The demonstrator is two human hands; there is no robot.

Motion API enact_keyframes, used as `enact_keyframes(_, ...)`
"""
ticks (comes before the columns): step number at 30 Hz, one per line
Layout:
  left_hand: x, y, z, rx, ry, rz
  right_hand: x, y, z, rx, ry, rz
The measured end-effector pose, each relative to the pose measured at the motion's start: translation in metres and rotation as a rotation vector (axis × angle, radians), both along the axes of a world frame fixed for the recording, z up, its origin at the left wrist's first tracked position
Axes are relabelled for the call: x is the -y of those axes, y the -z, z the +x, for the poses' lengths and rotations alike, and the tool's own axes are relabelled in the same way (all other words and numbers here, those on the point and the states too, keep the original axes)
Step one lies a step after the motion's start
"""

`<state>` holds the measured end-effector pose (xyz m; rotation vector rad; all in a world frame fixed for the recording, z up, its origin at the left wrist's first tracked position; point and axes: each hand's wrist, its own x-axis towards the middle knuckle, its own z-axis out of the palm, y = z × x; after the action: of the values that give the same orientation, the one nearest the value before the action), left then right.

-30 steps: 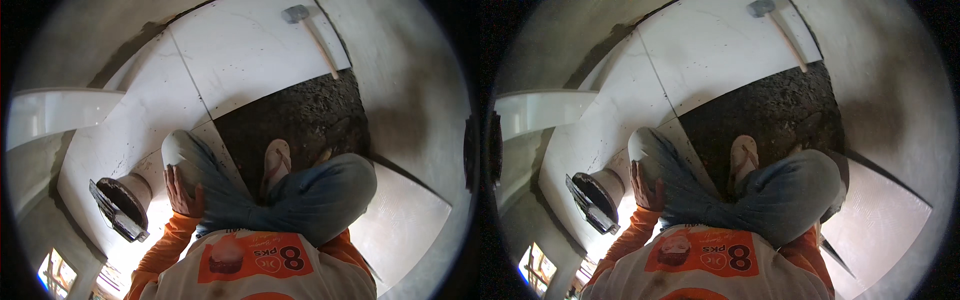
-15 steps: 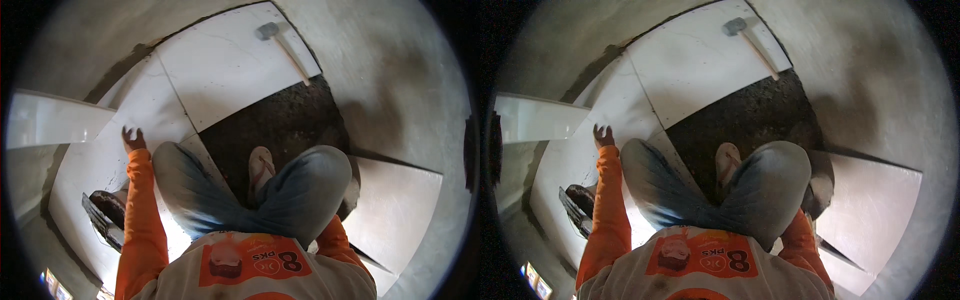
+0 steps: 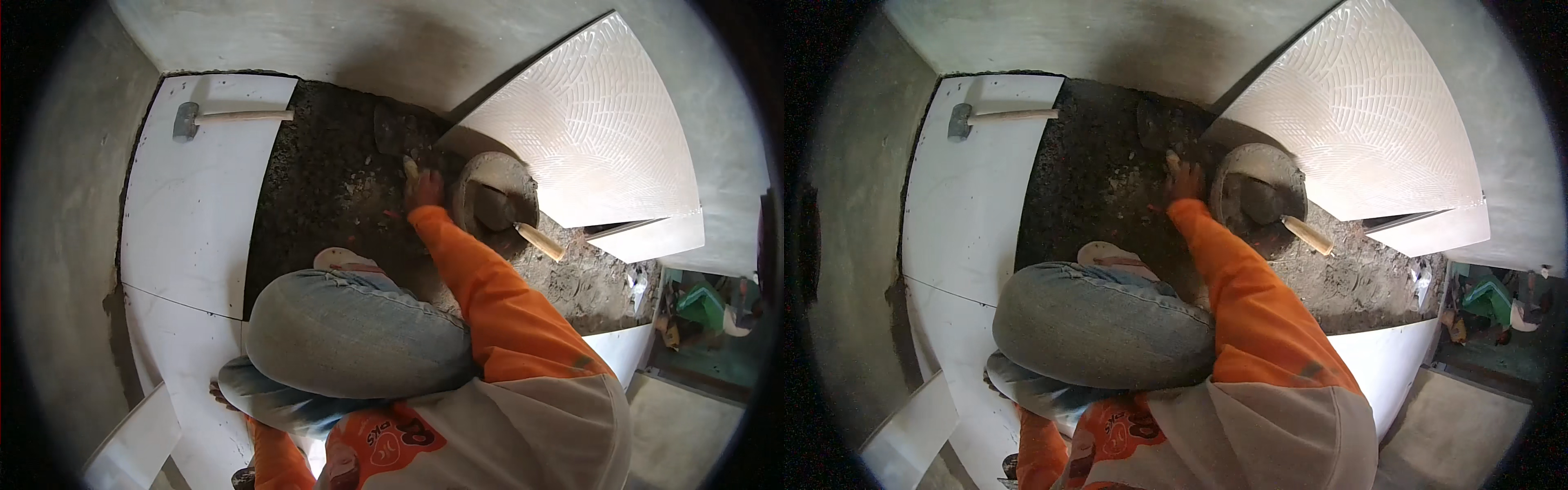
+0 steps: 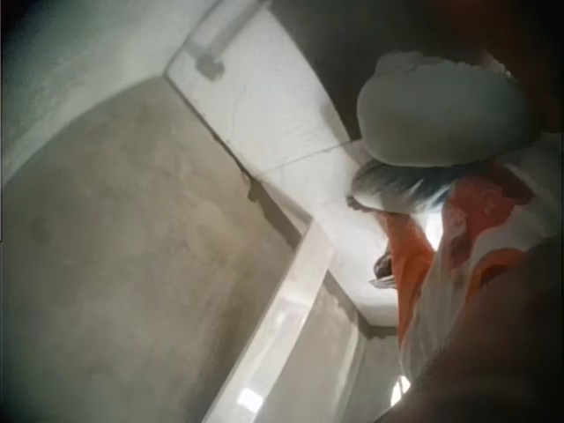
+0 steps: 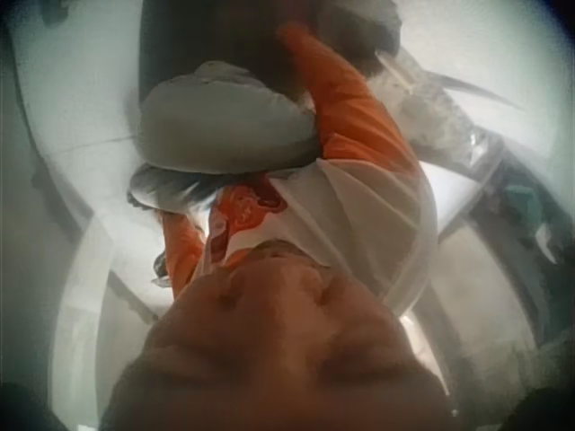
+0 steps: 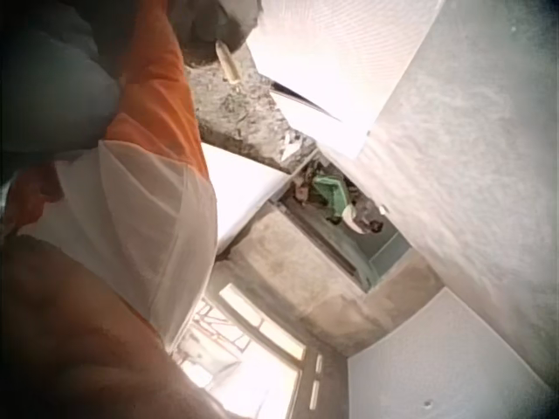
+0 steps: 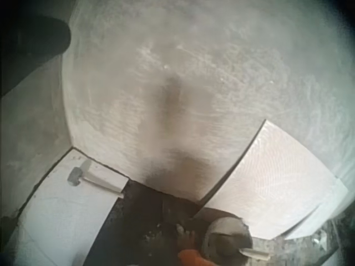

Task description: The person taps a floor tile with a rubber mallet to level it, uses a trowel to spread mortar on the floor, and applies mortar to the back of another tile before positioning it.

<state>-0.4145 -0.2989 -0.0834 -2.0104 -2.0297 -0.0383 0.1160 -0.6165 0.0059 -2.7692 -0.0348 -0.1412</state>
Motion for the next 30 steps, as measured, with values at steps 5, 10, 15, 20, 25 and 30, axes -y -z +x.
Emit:
enact_keyframes(5,-0.004,-0.001,-0.006,-0.018,-0.006,0.015,0.046,0.007,-0.077,-0.238,-0.036,-0.157)
enact_keyframes(10,0.001,0.0,-0.011,-0.037,-0.003,0.045,0.095,0.037,-0.115,-0.169,-0.211,-0.51)
enact_keyframes(15,-0.004,0.009,-0.012,-0.021,0.037,0.078,0.105,0.077,-0.115,-0.283,0.029,-0.374)
enact_keyframes(20,-0.013,0.002,-0.014,-0.211,0.174,0.196,0.082,0.04,-0.12,-0.565,-0.005,-0.335)
enact_keyframes(25,-0.01,-0.002,-0.005,-0.035,0.15,0.166,0.032,-0.018,-0.055,-0.66,-0.243,-0.575)
enact_keyframes(30,0.0,-0.037,0.008,0.059,0.128,0.15,-0.065,-0.133,0.031,-0.662,-0.514,-0.986)
